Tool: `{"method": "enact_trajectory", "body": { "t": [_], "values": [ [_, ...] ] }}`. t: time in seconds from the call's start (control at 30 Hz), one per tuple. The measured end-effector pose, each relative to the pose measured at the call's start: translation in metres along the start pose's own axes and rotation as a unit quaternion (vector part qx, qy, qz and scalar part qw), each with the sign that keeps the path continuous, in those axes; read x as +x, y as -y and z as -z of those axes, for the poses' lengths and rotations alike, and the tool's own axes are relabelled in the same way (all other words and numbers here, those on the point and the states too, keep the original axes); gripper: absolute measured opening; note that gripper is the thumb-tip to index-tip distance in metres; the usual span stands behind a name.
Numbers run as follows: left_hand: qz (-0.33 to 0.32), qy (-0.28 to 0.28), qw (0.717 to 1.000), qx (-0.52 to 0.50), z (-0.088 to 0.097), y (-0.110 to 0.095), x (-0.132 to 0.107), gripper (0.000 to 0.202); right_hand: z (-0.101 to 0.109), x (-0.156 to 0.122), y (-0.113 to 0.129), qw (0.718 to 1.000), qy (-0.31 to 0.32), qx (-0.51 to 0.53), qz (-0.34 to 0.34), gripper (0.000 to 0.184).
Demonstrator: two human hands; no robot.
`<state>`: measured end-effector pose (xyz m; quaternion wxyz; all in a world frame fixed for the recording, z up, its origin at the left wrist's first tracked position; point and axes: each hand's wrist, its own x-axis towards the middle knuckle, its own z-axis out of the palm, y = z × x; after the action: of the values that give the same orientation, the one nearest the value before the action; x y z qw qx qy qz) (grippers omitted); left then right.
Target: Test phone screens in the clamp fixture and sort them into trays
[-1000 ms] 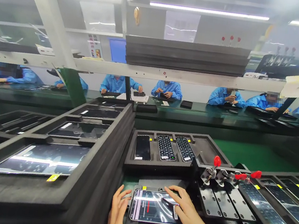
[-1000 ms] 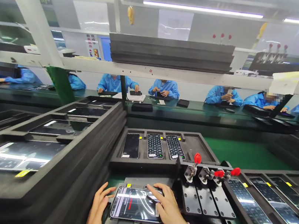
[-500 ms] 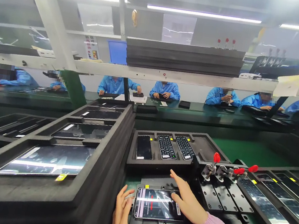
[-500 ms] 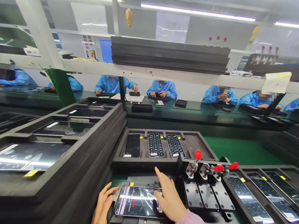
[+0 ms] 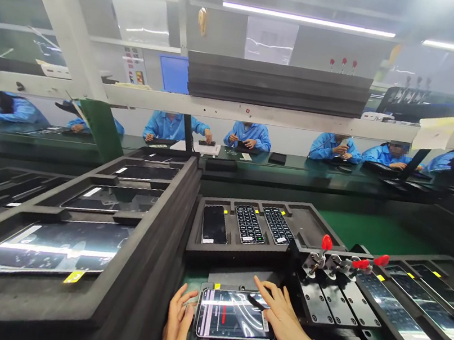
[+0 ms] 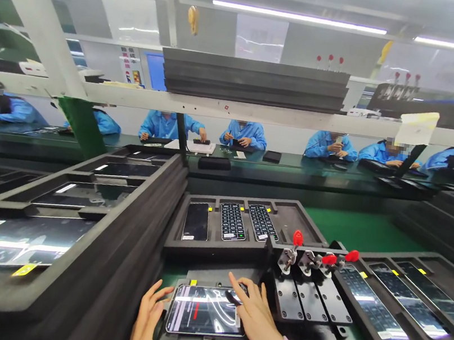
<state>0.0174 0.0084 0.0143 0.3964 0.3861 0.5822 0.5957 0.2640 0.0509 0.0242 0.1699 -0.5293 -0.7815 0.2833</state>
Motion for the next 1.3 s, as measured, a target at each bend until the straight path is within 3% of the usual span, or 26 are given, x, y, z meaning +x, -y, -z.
{"method": "enact_trajectory", "body": {
  "t": [0.43,0.57,0.67,0.77,0.97,1.3],
  "values": [
    [-0.023,0.049,0.998,0.026,0.008,0.004,0.002,0.048,0.004,0.0,0.007,1.0,0.005,-0.023,0.003,0.07],
    [-0.053,0.041,0.995,0.075,0.004,0.003,0.015,0.043,0.004,0.002,-0.001,0.998,-0.002,0.057,-0.009,0.074],
    [-0.108,0.076,0.974,0.184,-0.004,-0.009,0.03,0.035,0.003,0.003,-0.006,0.987,-0.028,0.159,-0.02,0.076],
    [-0.136,0.119,0.956,0.231,-0.013,-0.022,0.042,0.027,0.003,0.002,-0.005,0.977,-0.056,0.206,-0.025,0.073],
    [-0.155,0.149,0.948,0.236,-0.021,-0.032,0.049,0.024,0.009,-0.003,0.007,0.98,-0.065,0.185,-0.02,0.072],
    [-0.205,0.201,0.938,0.193,-0.015,-0.037,0.034,0.023,0.009,-0.003,0.006,0.974,-0.076,0.211,-0.025,0.065]
  ]
}}
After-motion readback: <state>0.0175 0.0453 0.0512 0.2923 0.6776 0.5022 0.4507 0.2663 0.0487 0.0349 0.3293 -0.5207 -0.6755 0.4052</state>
